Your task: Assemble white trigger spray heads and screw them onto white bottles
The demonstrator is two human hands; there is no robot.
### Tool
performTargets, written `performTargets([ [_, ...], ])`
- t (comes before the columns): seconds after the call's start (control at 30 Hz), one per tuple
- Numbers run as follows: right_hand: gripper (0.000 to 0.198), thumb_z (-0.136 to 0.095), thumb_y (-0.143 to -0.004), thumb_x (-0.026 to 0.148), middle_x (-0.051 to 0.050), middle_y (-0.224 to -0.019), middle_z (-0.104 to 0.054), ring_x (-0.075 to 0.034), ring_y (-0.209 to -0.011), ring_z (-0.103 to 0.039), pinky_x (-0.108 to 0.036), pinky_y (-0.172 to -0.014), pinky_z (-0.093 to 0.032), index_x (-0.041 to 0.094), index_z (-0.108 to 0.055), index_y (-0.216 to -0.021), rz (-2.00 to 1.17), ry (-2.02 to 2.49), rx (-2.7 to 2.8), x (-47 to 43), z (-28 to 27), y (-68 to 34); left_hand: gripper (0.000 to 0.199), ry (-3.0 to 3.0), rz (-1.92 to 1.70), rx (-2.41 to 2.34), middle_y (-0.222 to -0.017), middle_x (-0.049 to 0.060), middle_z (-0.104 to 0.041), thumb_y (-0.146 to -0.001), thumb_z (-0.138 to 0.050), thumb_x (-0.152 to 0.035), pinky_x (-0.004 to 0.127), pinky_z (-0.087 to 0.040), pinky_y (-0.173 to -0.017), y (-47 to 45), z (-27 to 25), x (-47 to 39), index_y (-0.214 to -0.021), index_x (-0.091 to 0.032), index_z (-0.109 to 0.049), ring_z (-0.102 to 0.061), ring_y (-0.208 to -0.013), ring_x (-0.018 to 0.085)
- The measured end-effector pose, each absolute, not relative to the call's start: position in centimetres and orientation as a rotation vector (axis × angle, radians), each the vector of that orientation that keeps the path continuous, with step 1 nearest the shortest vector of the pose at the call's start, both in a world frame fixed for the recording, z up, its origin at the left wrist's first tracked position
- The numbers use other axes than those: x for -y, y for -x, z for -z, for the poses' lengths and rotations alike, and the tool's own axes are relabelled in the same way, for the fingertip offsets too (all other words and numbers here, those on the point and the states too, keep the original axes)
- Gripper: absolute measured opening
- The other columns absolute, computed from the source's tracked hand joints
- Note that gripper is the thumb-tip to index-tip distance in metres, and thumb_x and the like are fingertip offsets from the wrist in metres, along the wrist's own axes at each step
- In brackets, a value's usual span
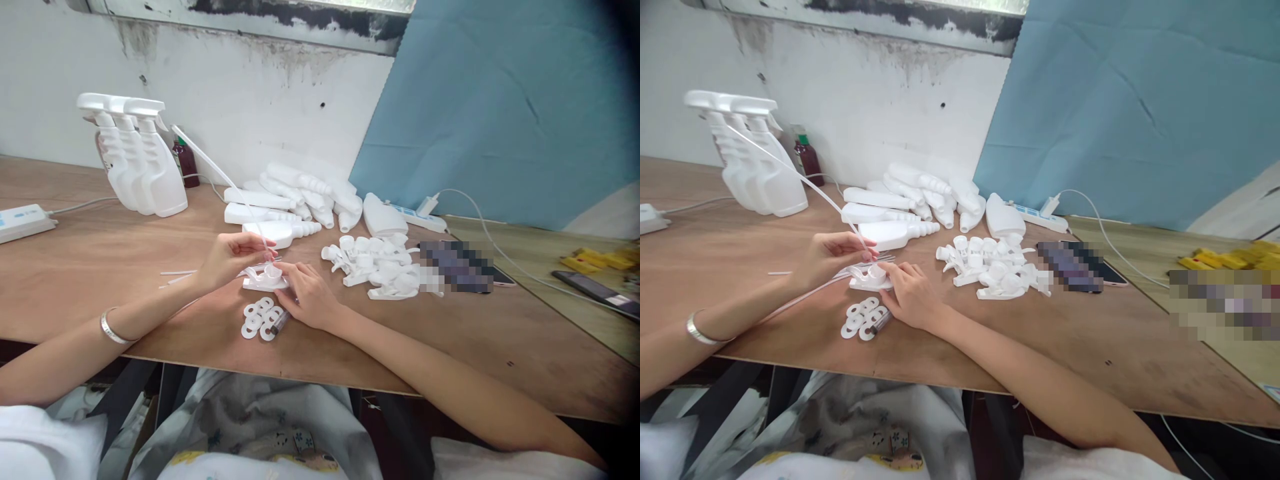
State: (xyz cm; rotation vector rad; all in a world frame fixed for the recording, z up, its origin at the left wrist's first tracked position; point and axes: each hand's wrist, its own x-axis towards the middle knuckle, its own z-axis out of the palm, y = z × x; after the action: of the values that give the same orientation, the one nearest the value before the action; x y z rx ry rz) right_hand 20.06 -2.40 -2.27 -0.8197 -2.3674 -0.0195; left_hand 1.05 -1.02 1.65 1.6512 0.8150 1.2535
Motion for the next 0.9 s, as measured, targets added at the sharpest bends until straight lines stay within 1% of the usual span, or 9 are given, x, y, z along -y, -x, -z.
performTargets([
  [0.1,0.037,-0.048,-0.081,0.018,-0.01,-0.096,-0.061,-0.023,-0.088,-0.054,-0.038,-0.078,-0.042,0.012,-0.041,-0.116,0.017,0.81,2.358,2.3,2.4,-20.1,0.016,-1.661,-1.258,-0.82,-0.089,0.006,-0.067,-0.066,-0.071,-0.026,0.03,-0.055,-0.071,-1.1,-1.4,1.0,-0.074,-0.014,-0.065,-0.065,-0.077,0.018],
  [0.27,0.038,-0.049,-0.081,0.019,-0.009,-0.093,-0.062,-0.023,-0.087,-0.055,-0.038,-0.077,-0.042,0.012,-0.04,-0.117,0.022,0.785,2.348,2.3,2.5,-20.1,0.02,-1.674,-1.291,-0.85,-0.08,0.005,-0.066,-0.064,-0.073,-0.026,0.028,-0.054,-0.068,-1.3,-1.7,1.2,-0.075,-0.012,-0.063,-0.063,-0.071,0.016],
  [0.5,0.039,-0.05,-0.08,0.019,-0.009,-0.091,-0.062,-0.023,-0.088,-0.055,-0.038,-0.077,-0.043,0.012,-0.04,-0.117,0.015,0.797,2.352,2.3,2.4,-20.0,0.019,-1.733,-1.273,-0.818,-0.078,0.003,-0.063,-0.065,-0.071,-0.024,0.023,-0.051,-0.063,-1.6,-1.4,1.0,-0.072,-0.012,-0.059,-0.059,-0.069,0.012],
  [0.6,0.038,-0.05,-0.082,0.021,-0.008,-0.093,-0.062,-0.023,-0.086,-0.055,-0.038,-0.077,-0.044,0.013,-0.039,-0.118,0.0,0.787,2.342,2.3,2.4,-20.0,0.019,-1.763,-1.259,-0.795,-0.078,0.004,-0.061,-0.069,-0.068,-0.026,0.023,-0.05,-0.061,-1.8,-1.2,0.9,-0.074,-0.012,-0.057,-0.058,-0.068,0.012],
  [0.7,0.038,-0.049,-0.084,0.023,-0.009,-0.095,-0.062,-0.023,-0.087,-0.055,-0.038,-0.077,-0.044,0.014,-0.038,-0.118,-0.007,0.763,2.341,2.2,2.6,-20.0,0.017,-1.824,-1.255,-0.78,-0.078,0.004,-0.059,-0.071,-0.066,-0.026,0.024,-0.049,-0.064,-2.0,-1.2,1.0,-0.074,-0.012,-0.056,-0.057,-0.071,0.013],
  [0.9,0.037,-0.046,-0.086,0.023,-0.01,-0.098,-0.061,-0.023,-0.09,-0.055,-0.039,-0.078,-0.047,0.015,-0.036,-0.12,-0.058,0.751,2.335,2.0,2.9,-20.0,0.02,-1.861,-1.257,-0.75,-0.073,0.002,-0.055,-0.071,-0.066,-0.026,0.025,-0.047,-0.063,-2.1,-1.2,1.0,-0.071,-0.014,-0.05,-0.054,-0.068,0.012],
])
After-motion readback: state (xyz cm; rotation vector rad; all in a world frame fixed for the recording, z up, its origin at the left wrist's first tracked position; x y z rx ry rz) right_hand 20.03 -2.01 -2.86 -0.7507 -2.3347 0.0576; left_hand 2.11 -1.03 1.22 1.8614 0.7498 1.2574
